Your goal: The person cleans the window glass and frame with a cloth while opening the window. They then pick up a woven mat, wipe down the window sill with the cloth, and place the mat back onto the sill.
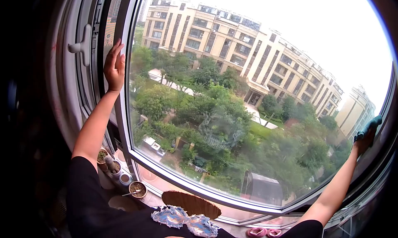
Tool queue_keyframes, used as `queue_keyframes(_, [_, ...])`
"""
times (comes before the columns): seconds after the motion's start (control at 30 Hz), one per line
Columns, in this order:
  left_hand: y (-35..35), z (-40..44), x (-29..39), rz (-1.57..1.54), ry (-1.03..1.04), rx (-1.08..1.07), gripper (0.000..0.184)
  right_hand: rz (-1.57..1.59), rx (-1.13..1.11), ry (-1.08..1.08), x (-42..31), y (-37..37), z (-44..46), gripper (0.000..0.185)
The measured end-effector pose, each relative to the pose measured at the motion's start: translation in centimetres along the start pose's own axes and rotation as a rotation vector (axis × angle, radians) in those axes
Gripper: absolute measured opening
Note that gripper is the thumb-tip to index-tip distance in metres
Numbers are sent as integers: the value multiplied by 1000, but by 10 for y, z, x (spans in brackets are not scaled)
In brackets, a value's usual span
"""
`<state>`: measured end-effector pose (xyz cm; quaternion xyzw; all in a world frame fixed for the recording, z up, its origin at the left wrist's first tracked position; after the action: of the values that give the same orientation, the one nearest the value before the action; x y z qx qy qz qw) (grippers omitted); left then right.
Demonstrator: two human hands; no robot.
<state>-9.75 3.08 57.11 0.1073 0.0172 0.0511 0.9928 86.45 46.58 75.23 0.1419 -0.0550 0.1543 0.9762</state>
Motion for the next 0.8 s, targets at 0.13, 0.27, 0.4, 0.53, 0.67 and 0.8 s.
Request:
queue_keyframes(0.13, [-2, 2, 1, -11, 0, 5, 36, -23, -204, 447, 124, 71, 9, 51])
queue_keyframes(0.27, [-1, 1, -2, -59, -7, -1, 36, -128, -28, 240, -54, 49, 92, 45])
queue_keyframes(0.4, [0, -2, -6, -79, -12, 0, 37, -57, 65, 78, -266, 43, 169, 40])
queue_keyframes(0.53, [-2, 0, -5, -88, -2, 4, 34, 43, 114, -59, -488, 11, 226, 34])
queue_keyframes(0.67, [-1, 0, -9, -157, -15, -15, 35, 151, 114, -167, -668, -33, 262, 28])
queue_keyframes(0.8, [1, 0, -11, -188, -3, -22, 34, 244, 54, -232, -783, -76, 274, 23])
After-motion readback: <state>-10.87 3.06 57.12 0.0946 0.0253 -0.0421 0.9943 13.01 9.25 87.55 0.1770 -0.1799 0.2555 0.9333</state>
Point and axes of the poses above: each hand's wrist, its own z-axis towards the middle knuckle, its own y-axis out of the palm, x = y × z, the point moved 8 cm from there along z, towards the middle knuckle, and after that the axes turned 3 degrees about -x, right-handed, at the moved point
